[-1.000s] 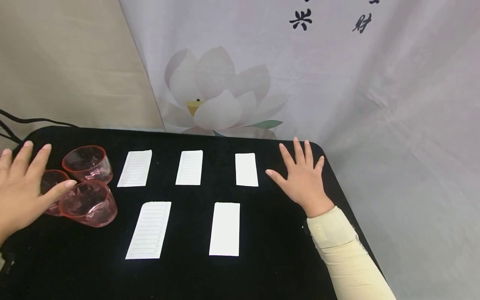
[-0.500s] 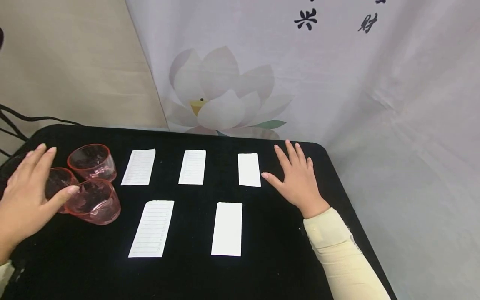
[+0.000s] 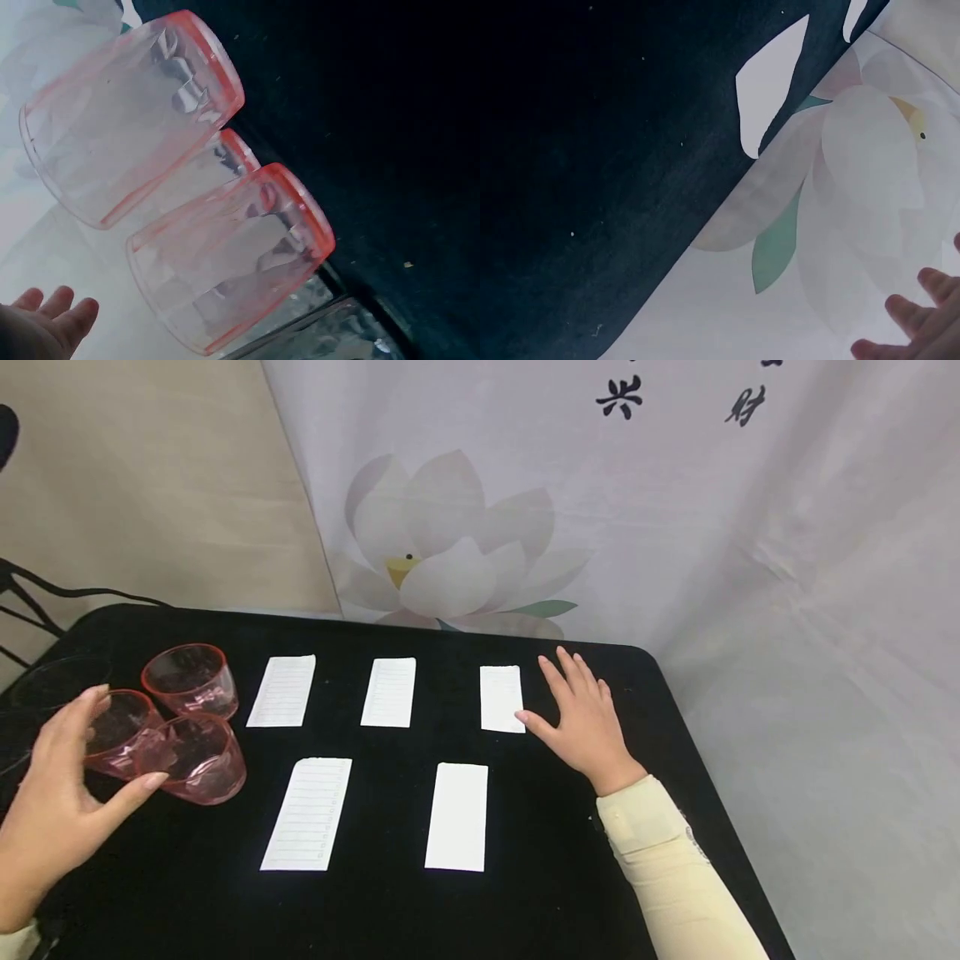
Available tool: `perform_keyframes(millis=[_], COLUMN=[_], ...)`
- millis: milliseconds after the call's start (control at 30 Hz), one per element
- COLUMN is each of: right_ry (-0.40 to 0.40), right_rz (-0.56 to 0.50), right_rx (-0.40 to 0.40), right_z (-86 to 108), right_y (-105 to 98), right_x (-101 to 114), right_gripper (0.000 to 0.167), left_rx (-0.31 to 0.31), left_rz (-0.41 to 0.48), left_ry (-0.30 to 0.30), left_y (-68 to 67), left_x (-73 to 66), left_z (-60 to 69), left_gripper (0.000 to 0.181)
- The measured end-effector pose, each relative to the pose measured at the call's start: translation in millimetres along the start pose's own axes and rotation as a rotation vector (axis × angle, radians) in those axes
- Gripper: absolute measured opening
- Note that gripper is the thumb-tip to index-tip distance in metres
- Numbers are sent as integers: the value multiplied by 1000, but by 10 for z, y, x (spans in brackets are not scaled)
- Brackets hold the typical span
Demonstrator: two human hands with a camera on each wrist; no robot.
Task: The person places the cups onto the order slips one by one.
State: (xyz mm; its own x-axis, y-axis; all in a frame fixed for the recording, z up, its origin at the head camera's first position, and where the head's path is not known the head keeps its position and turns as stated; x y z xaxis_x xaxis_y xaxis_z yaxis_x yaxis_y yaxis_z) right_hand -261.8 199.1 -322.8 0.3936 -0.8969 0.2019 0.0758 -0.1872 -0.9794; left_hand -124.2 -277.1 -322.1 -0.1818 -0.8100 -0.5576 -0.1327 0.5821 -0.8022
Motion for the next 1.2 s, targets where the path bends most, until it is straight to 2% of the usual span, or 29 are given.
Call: perform_keyframes(millis=[133, 333, 467, 667, 1067, 1200], right_ry=[-12, -25, -38, -54, -51, -42], right_rz=[-40, -85, -94, -100, -97, -109], right_rx=[11, 22, 22, 18, 69, 86], right_z=[-19, -33, -47, -65, -183, -200], right_y=[37, 93, 126, 155, 294, 304], right_x=[3, -15, -22, -20, 4, -2], right_gripper=[83, 82, 82, 81, 82, 82], left_rx=[-19, 22, 31, 41, 74, 83], left_rz=[25, 38, 75, 81, 77, 76], left_ry=[-28, -85, -104, -167, -281, -290], left_y=[25, 132, 162, 216, 293, 331], left_x=[34, 94, 126, 196, 335, 342], left_z=[54, 116, 139, 176, 204, 155], left_gripper=[102, 107, 109, 110, 111, 111])
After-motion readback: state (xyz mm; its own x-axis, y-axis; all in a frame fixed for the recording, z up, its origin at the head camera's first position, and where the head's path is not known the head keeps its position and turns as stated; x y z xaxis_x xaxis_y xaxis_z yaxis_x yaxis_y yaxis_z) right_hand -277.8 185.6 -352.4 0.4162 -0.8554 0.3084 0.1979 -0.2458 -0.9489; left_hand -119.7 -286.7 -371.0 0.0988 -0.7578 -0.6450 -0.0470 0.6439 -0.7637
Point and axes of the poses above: each hand's wrist, its own z-axis away from the middle knuckle, its own y-axis out of the palm, x = y × z, the point moved 9 cm from there along -z, towards the middle knuckle, and after that the axes turned 15 degrees about x, right-handed, at the moved point
